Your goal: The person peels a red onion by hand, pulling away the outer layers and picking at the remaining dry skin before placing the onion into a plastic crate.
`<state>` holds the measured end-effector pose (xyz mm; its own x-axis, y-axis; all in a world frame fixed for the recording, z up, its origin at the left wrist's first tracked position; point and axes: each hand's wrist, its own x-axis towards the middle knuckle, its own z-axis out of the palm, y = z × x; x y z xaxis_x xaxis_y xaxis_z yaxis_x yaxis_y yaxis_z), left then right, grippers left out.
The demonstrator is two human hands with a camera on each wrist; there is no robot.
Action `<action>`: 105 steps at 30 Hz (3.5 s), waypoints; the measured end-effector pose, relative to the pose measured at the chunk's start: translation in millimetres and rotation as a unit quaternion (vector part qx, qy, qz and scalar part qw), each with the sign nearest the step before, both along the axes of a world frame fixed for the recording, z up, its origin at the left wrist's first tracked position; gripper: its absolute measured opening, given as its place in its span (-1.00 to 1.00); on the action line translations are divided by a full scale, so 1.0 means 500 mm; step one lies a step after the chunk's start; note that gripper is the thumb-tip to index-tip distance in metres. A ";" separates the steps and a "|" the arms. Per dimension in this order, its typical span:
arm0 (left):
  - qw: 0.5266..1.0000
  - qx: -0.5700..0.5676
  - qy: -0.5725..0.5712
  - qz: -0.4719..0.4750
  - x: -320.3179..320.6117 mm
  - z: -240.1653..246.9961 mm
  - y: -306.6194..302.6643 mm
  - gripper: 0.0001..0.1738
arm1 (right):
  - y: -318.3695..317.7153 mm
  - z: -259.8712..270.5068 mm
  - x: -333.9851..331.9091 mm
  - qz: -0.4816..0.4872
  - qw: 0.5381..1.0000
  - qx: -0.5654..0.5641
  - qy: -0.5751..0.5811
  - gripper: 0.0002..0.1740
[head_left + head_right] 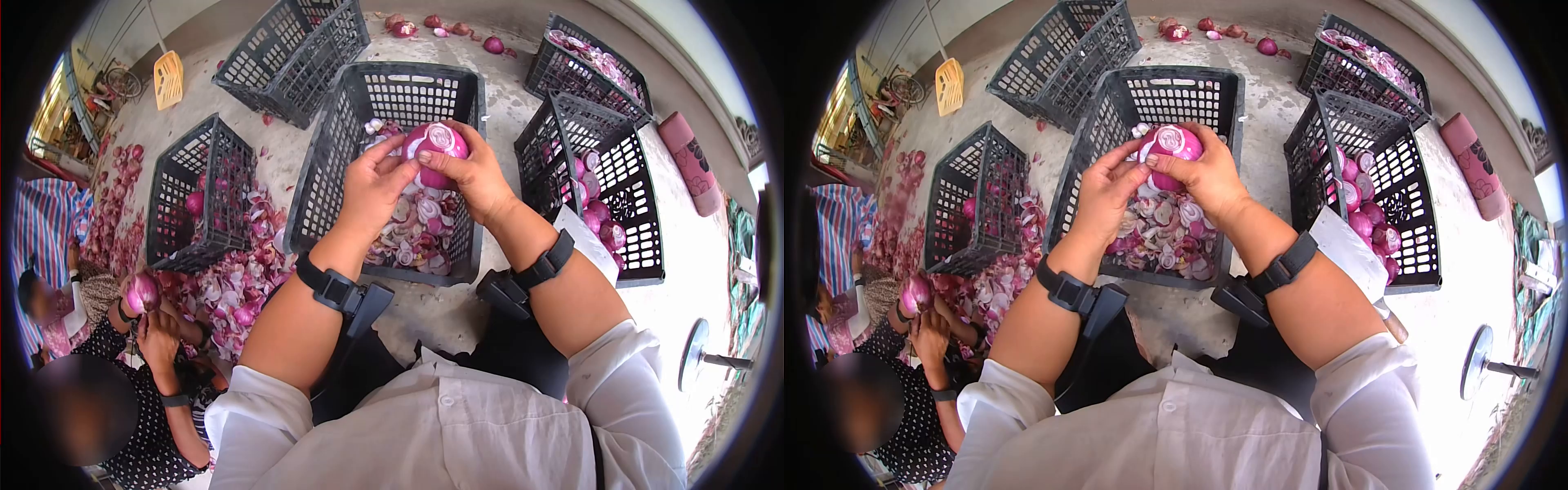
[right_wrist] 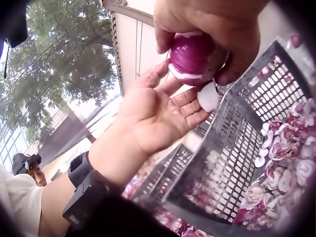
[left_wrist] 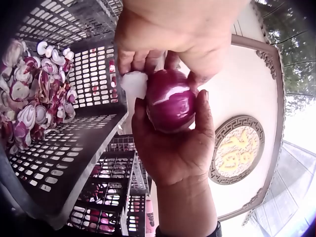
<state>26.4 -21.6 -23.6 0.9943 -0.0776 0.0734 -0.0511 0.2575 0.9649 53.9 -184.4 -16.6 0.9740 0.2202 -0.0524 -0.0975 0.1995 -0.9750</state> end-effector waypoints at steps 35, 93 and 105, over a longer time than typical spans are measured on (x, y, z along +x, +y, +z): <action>0.999 -0.021 0.033 -0.006 0.008 -0.012 0.024 -0.53 | -0.029 0.016 0.013 -0.043 0.938 0.290 0.182 -0.52; 0.935 0.318 -0.125 0.092 -0.005 0.023 0.003 -0.74 | -0.011 0.005 -0.010 0.062 0.989 -0.113 -0.072 -0.19; 0.940 0.285 -0.096 0.160 0.006 0.008 0.000 -0.82 | 0.012 0.014 -0.019 -0.016 0.962 -0.225 -0.154 -0.11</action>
<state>29.3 -21.6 -19.5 0.9461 0.1410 0.2915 -0.2259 -0.3576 0.9061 44.6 -178.3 -9.7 0.9647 0.2117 0.1565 0.2086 -0.2520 -0.9450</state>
